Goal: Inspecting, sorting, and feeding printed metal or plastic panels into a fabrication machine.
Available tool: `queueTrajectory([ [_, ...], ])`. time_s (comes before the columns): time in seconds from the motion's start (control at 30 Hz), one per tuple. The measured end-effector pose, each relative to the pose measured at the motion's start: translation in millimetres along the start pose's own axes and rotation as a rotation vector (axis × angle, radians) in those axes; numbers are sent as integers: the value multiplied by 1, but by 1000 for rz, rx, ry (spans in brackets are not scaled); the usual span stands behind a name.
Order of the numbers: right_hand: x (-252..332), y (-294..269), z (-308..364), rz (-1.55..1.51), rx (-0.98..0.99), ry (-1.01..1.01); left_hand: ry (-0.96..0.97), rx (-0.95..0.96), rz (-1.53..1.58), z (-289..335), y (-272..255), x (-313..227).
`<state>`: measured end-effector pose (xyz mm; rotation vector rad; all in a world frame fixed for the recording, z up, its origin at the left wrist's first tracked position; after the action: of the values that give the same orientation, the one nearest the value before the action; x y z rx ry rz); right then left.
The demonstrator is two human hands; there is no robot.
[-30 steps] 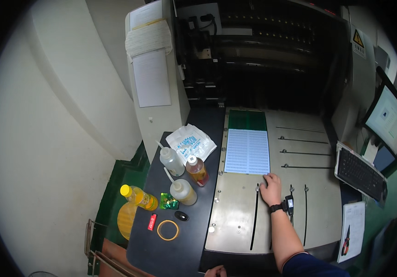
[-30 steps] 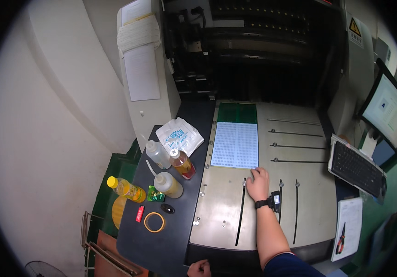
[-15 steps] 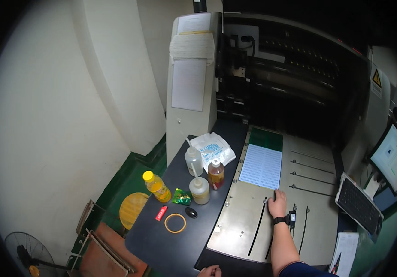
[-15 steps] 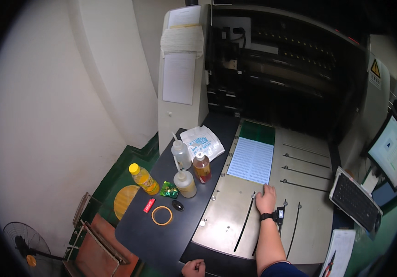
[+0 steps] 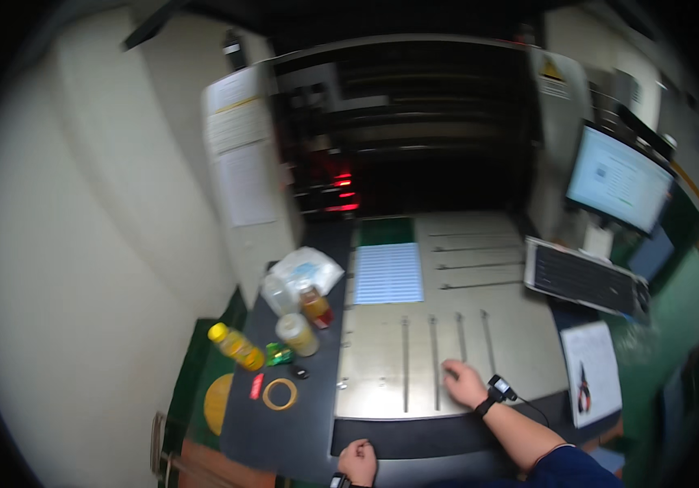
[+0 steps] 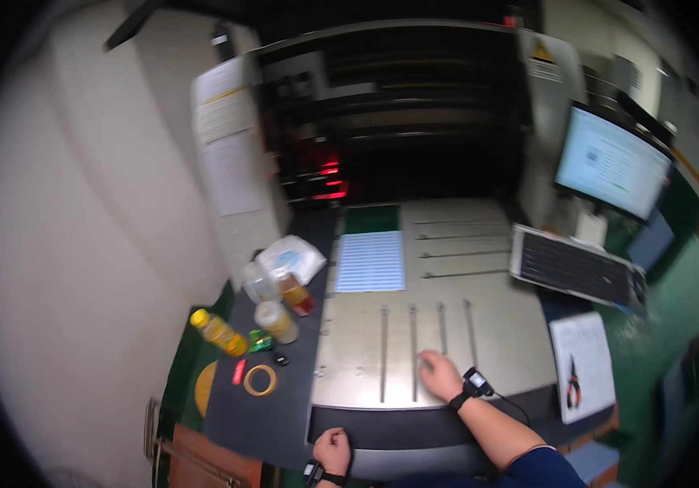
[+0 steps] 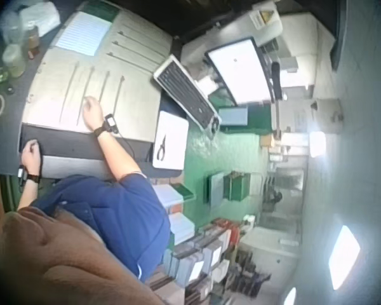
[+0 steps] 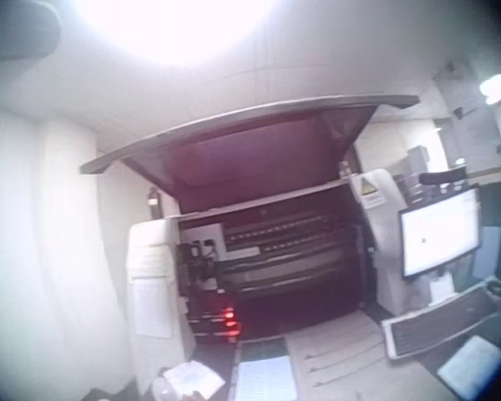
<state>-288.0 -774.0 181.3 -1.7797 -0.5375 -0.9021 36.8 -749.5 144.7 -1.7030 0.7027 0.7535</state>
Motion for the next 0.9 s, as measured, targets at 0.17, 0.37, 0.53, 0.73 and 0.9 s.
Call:
queueTrajectory([
  [0.17, -6, -14, 136, 97, 228, 25, -66, 126, -11, 5, -3, 15],
  [0.37, -16, -52, 242, 259, 115, -168, 86, 338, 160, 20, 25, -12],
  [0.53, -21, -60, 260, 177, 279, 181, 20, 1105, 449, 113, 78, -69],
  [0.73, -27, -29, 388, -148, 817, 335, 317, 2040, 22, 304, 81, -78],
  [0.9, -21, -44, 501, -503, 705, 423, 266, 2295, 75, 375, 65, -77],
])
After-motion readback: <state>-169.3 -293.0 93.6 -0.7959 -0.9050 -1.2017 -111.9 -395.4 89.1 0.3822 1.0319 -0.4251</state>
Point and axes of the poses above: each hand's wrist, its own z-axis away from the middle knuckle, its own y-axis out of the palm, x = y × z, the point moved 9 cm from there along -z, towards the middle knuckle, and after that the axes turned 1 degree about -y, right-handed, at the moved point
